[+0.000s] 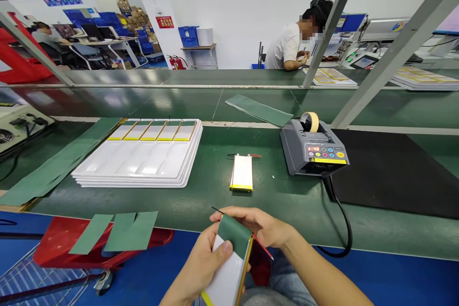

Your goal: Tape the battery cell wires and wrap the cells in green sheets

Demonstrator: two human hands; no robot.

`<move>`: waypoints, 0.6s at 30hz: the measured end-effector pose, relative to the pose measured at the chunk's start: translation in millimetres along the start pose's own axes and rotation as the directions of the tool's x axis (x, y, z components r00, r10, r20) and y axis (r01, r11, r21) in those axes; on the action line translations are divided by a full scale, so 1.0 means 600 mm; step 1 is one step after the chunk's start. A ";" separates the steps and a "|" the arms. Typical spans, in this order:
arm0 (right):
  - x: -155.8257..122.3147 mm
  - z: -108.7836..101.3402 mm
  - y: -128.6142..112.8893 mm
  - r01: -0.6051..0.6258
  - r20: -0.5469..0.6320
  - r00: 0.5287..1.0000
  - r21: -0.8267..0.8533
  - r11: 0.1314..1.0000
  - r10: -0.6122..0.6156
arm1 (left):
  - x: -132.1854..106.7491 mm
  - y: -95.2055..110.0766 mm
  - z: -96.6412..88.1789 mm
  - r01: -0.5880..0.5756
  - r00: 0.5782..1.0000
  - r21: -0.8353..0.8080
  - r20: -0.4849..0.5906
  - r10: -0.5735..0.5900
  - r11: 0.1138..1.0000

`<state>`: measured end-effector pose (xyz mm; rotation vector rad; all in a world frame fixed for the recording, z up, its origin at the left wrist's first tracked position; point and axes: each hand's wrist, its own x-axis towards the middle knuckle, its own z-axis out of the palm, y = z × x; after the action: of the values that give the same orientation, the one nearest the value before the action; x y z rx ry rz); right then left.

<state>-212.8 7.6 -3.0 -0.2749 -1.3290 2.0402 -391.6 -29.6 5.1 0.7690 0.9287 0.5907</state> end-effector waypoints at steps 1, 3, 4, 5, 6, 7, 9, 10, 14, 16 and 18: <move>0.002 0.001 0.002 0.024 -0.006 1.000 -0.002 1.000 -0.024 | 0.001 0.000 0.001 0.007 1.000 -0.008 0.012 -0.007 1.000; 0.007 0.003 0.009 0.086 -0.048 0.995 0.001 0.996 -0.086 | 0.002 0.000 0.004 0.007 0.999 -0.034 0.041 -0.006 0.999; 0.009 0.004 0.013 0.122 -0.078 0.989 -0.009 0.992 -0.122 | 0.003 0.000 0.006 0.005 0.998 -0.048 0.055 -0.002 0.999; 0.011 0.004 0.017 0.161 -0.109 0.981 -0.030 0.987 -0.163 | 0.004 0.000 0.008 0.001 0.998 -0.063 0.067 0.003 0.998; 0.013 0.003 0.021 0.200 -0.138 0.969 -0.060 0.978 -0.206 | 0.005 -0.001 0.010 -0.005 0.997 -0.078 0.073 0.011 0.997; 0.015 0.003 0.024 0.234 -0.157 0.956 -0.099 0.967 -0.248 | 0.006 -0.002 0.012 -0.014 0.997 -0.090 0.072 0.021 0.996; 0.019 0.002 0.027 0.263 -0.168 0.941 -0.186 0.947 -0.295 | 0.007 -0.006 0.013 -0.029 0.998 -0.100 0.051 0.034 0.995; 0.020 0.002 0.028 0.251 -0.169 0.942 -0.217 0.943 -0.290 | 0.008 -0.008 0.011 -0.034 0.999 -0.095 0.032 0.037 0.995; 0.007 -0.003 0.034 0.123 -0.234 0.951 -0.317 0.940 -0.203 | 0.013 0.008 -0.029 -0.146 0.984 0.110 -0.091 0.156 0.983; -0.013 -0.011 0.046 0.038 -0.333 0.918 -0.469 0.883 -0.216 | 0.017 0.042 -0.068 -0.234 0.925 0.413 -0.183 0.332 0.880; -0.037 -0.021 0.065 -0.082 -0.397 0.877 -0.679 0.729 -0.272 | 0.021 0.094 -0.114 -0.200 0.833 0.697 -0.249 0.494 0.689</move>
<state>-206.2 -7.2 -47.0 -0.9504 -1.6627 1.1822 -452.0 35.2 17.8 1.5259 1.4377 0.8109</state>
